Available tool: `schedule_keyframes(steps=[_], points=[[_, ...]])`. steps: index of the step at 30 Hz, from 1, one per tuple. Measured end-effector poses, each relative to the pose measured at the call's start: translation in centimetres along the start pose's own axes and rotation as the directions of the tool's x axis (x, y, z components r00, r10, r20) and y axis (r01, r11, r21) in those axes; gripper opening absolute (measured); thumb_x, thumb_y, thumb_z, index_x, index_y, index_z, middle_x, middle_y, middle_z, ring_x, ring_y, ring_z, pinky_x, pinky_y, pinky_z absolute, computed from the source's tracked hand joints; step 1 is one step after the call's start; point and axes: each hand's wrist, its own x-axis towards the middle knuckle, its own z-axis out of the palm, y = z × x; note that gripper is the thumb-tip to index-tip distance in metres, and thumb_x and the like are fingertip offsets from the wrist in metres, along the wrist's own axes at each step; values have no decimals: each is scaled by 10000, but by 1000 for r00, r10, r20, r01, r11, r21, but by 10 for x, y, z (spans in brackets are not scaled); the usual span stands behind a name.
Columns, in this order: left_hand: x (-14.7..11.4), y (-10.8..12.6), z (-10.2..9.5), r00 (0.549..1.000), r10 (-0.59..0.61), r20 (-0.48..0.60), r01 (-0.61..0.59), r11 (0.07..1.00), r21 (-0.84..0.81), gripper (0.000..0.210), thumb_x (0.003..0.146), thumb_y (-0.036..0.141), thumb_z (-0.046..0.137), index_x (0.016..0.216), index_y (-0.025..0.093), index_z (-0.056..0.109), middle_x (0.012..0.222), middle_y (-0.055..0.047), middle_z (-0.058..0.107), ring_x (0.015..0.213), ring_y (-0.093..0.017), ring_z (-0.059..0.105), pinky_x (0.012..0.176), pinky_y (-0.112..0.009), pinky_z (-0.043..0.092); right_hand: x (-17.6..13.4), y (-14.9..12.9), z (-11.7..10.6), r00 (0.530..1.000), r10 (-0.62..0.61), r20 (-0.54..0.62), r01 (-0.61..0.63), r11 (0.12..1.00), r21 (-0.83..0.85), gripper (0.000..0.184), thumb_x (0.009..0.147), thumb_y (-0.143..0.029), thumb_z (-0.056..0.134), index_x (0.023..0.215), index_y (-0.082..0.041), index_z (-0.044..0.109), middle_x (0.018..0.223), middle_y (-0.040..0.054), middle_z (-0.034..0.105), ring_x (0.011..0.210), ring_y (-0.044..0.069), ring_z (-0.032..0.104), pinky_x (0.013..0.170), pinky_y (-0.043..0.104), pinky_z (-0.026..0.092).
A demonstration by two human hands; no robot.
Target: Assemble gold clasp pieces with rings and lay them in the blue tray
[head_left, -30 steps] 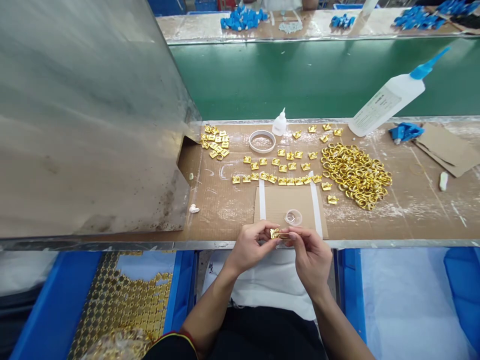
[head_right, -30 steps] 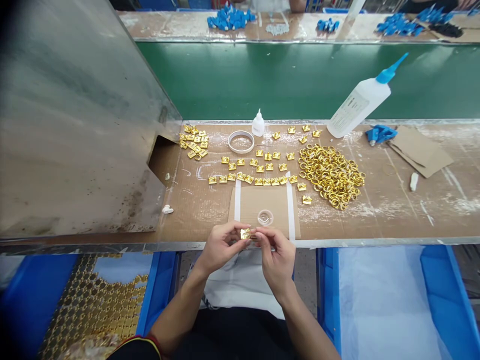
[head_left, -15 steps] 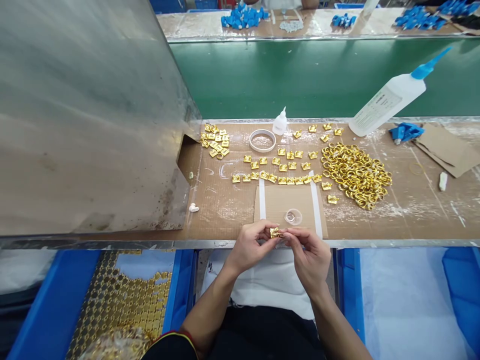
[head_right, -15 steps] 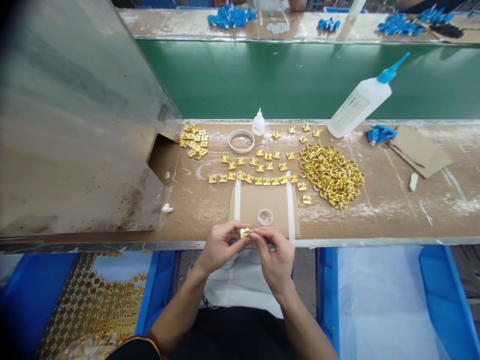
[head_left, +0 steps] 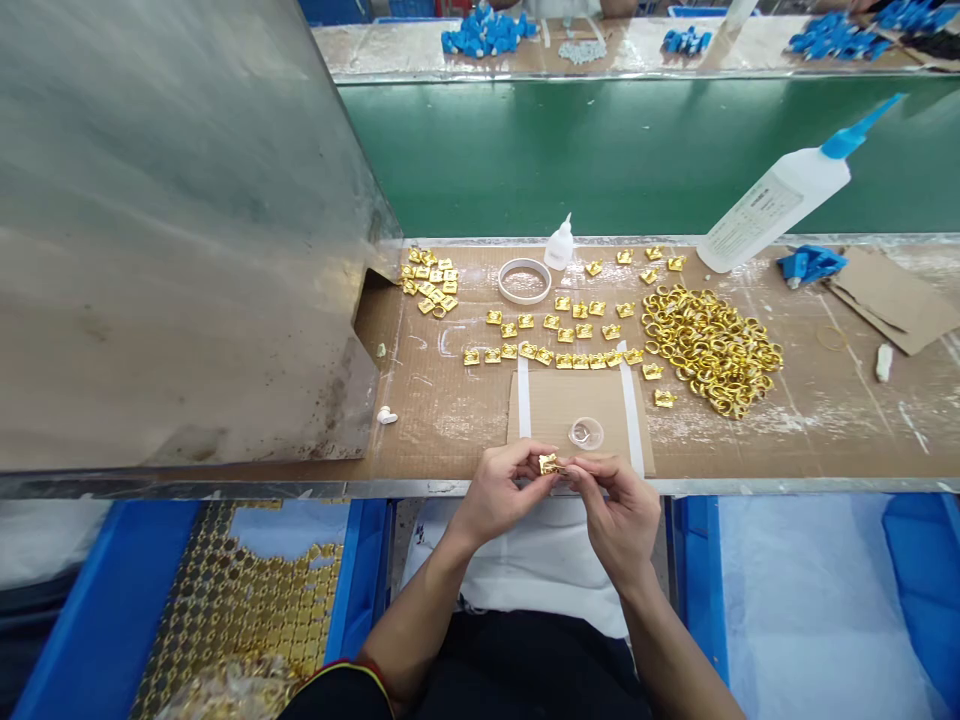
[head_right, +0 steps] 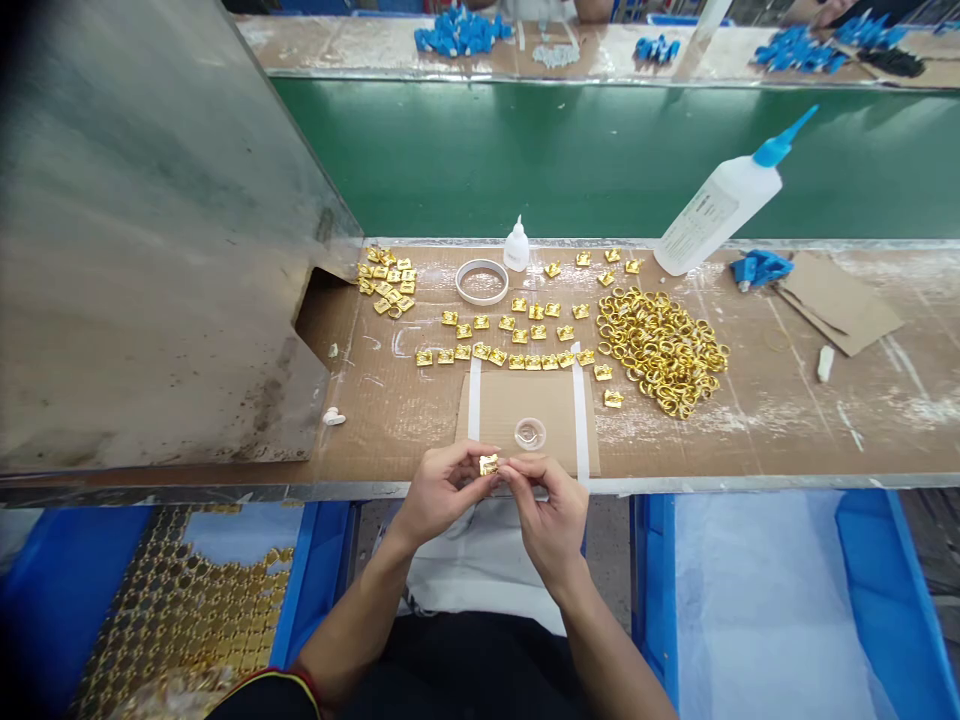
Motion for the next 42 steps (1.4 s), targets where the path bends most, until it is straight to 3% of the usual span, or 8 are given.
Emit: schedule_keyframes(steps=[4, 13, 32, 36, 39, 42], points=[[1, 0, -1, 999, 35, -8, -35, 999, 29, 245, 876, 308, 725, 1040, 126, 741, 791, -51, 737, 645, -142, 703, 603, -223, 609, -1, 1, 0, 1000, -11, -15, 11, 1000, 10, 76, 920, -235, 736, 846, -223, 741, 787, 21, 803, 700, 185, 780, 600, 256, 651], [-1, -7, 0, 1000, 15, 14, -14, 998, -69, 315, 880, 362, 742, 1085, 123, 750, 800, -53, 738, 638, -152, 723, 606, -243, 641, -1, 2, -2, 1000, -7, -4, 7, 1000, 5, 81, 919, -245, 736, 843, -223, 747, 786, 27, 804, 694, 193, 779, 601, 268, 648], [-1, -6, -1, 996, 84, 7, -84, 996, 7, 296, 901, 343, 720, 1106, 132, 747, 862, -74, 761, 676, -154, 719, 611, -239, 621, -1, 1, -3, 1000, 15, 15, -16, 999, 47, 69, 907, -237, 743, 840, -230, 756, 792, 25, 809, 705, 200, 784, 590, 268, 637], [-1, -5, -1, 993, 113, -30, -111, 992, 63, 267, 899, 261, 712, 1131, 131, 741, 873, -73, 745, 696, -150, 697, 628, -240, 594, 3, 5, -13, 997, 4, -81, -4, 1000, 2, 59, 919, -250, 733, 879, -231, 771, 795, 22, 808, 667, 186, 762, 585, 271, 616], [0, -3, -2, 980, 191, -60, -181, 973, 145, 250, 909, 232, 687, 1139, 151, 742, 876, -66, 732, 725, -147, 659, 655, -247, 558, 13, 12, -24, 979, -81, -189, 63, 993, -102, 97, 937, -244, 706, 875, -232, 779, 803, 19, 796, 645, 169, 724, 605, 281, 587], [0, -3, -2, 977, 203, -66, -193, 971, 142, 240, 917, 234, 662, 1132, 154, 734, 862, -58, 699, 727, -144, 625, 651, -244, 526, 26, 18, -32, 965, -166, -203, 125, 972, -198, 134, 945, -256, 687, 849, -225, 776, 782, 23, 758, 650, 171, 686, 585, 286, 551]])
